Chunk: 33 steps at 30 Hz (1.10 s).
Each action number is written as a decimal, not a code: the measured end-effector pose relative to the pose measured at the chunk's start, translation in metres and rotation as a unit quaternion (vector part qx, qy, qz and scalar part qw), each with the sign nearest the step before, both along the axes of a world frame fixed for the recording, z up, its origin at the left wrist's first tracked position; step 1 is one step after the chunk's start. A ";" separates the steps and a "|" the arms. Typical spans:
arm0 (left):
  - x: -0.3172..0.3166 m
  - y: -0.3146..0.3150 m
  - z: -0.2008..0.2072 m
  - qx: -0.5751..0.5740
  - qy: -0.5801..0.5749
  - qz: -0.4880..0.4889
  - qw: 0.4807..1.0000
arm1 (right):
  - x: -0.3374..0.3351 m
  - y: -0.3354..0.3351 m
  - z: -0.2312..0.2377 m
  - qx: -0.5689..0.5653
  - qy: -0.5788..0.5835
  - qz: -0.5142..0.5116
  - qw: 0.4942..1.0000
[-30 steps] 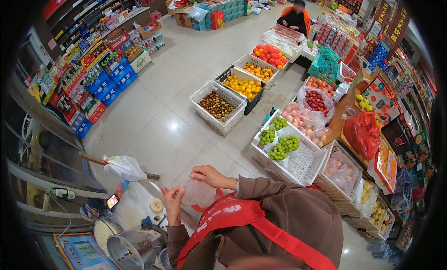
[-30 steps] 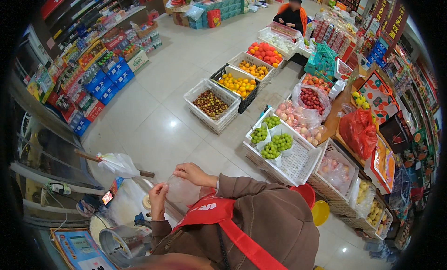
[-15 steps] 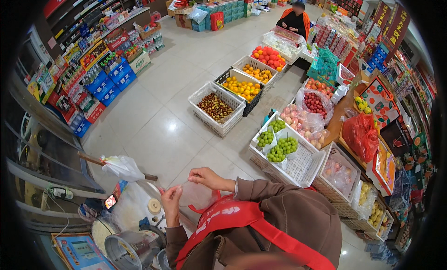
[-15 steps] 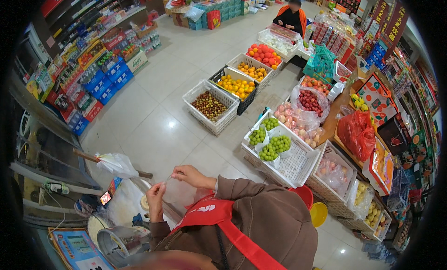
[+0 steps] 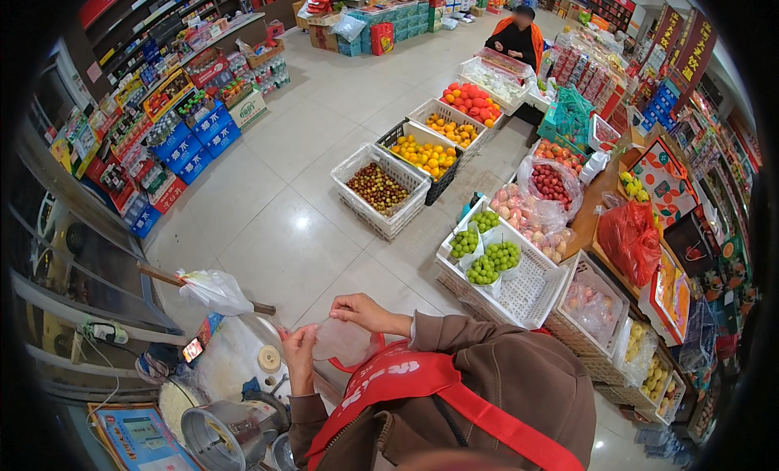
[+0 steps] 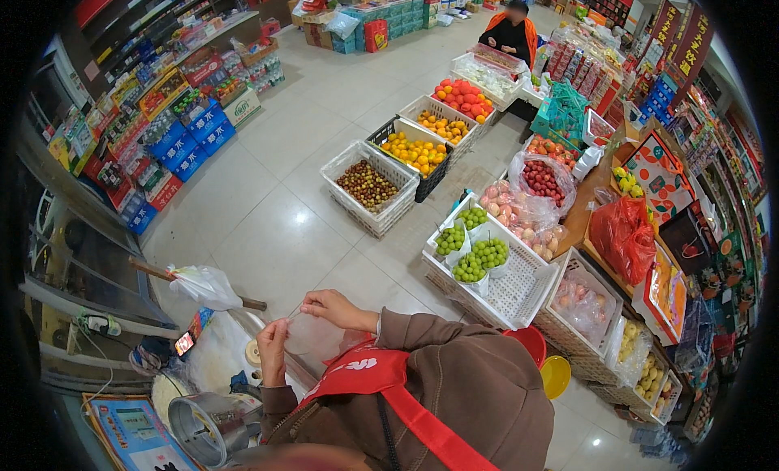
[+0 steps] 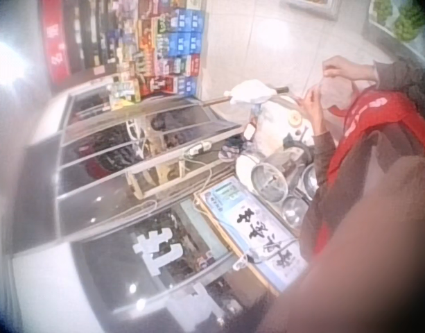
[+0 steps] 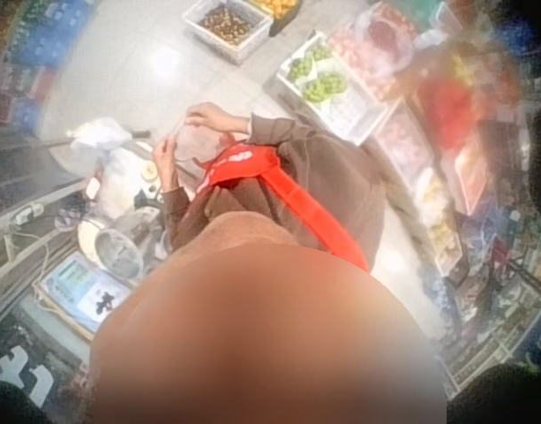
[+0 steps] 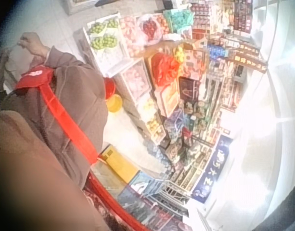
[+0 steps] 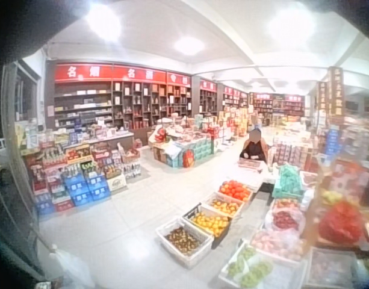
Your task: The person assembles a food processor by placing a plastic bowl, a metal strainer, and a lid onto the base. They then place a dough-like item into the strainer and secure the lid, completing the assembly.
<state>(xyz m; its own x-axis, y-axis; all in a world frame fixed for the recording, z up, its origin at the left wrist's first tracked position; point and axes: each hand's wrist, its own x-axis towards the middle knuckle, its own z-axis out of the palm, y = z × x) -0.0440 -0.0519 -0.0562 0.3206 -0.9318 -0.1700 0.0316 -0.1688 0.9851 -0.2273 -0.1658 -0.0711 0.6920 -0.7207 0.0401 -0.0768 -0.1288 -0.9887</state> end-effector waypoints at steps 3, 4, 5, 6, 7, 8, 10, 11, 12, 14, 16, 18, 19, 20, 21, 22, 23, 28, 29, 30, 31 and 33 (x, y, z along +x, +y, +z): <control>-0.001 0.000 0.003 -0.006 -0.010 -0.001 1.000 | -0.001 0.001 0.002 0.000 0.005 0.000 1.000; -0.001 0.000 0.003 -0.008 -0.011 -0.002 1.000 | -0.001 0.001 0.002 -0.001 0.006 0.001 1.000; -0.001 0.001 0.003 -0.010 -0.013 -0.002 1.000 | -0.001 0.001 0.002 -0.004 0.008 0.000 1.000; -0.001 0.001 0.003 -0.008 -0.016 -0.003 1.000 | -0.001 0.001 0.002 -0.003 0.004 0.002 1.000; -0.001 0.001 0.002 -0.007 -0.020 -0.004 1.000 | -0.001 0.001 0.002 -0.005 0.002 0.002 1.000; -0.001 0.001 0.001 -0.006 -0.023 -0.004 1.000 | -0.001 0.002 0.002 -0.007 0.000 0.002 1.000; 0.000 0.001 -0.001 -0.002 -0.025 -0.005 1.000 | -0.001 0.002 0.002 -0.006 -0.003 0.004 1.000; 0.001 0.001 -0.003 0.002 -0.027 -0.005 1.000 | -0.001 0.002 0.001 -0.006 0.002 0.004 1.000; 0.001 0.002 -0.004 0.000 -0.025 -0.005 1.000 | -0.001 0.002 0.001 -0.004 -0.004 0.004 1.000; 0.002 0.002 -0.005 0.001 -0.026 -0.003 1.000 | -0.002 0.003 0.002 0.000 -0.004 0.003 1.000; 0.002 0.002 -0.006 -0.002 -0.019 -0.003 1.000 | -0.002 0.003 0.002 0.004 -0.002 0.005 1.000; 0.001 0.003 -0.007 -0.002 -0.016 -0.001 1.000 | -0.002 0.003 0.003 0.006 0.000 0.006 1.000; 0.001 0.003 -0.007 -0.003 -0.016 -0.001 1.000 | -0.002 0.003 0.003 0.006 0.001 0.007 1.000; 0.001 0.003 -0.007 -0.009 -0.017 0.000 1.000 | -0.002 0.003 0.003 0.005 0.008 0.006 1.000; 0.000 0.003 -0.007 -0.004 -0.015 0.001 1.000 | -0.002 0.003 0.002 0.004 0.004 0.006 1.000; 0.000 0.003 -0.007 -0.004 -0.015 0.002 1.000 | -0.002 0.003 0.002 0.003 0.005 0.006 1.000; 0.000 0.003 -0.007 -0.005 -0.017 0.003 1.000 | -0.002 0.003 0.002 -0.001 0.010 0.005 1.000; -0.001 0.003 -0.007 0.004 -0.012 0.005 1.000 | -0.002 0.003 -0.002 -0.005 0.004 0.001 1.000; -0.001 0.003 -0.007 0.007 -0.012 0.005 1.000 | -0.002 0.004 -0.002 -0.008 0.007 0.000 1.000; -0.001 0.003 -0.007 0.004 -0.016 0.002 1.000 | -0.002 0.004 -0.003 -0.009 0.005 0.000 1.000; 0.000 0.003 -0.007 0.002 -0.020 -0.001 1.000 | -0.002 0.004 -0.004 -0.013 0.005 0.000 1.000; 0.000 0.003 -0.006 0.002 -0.021 -0.003 1.000 | -0.002 0.004 -0.004 -0.017 0.006 0.001 1.000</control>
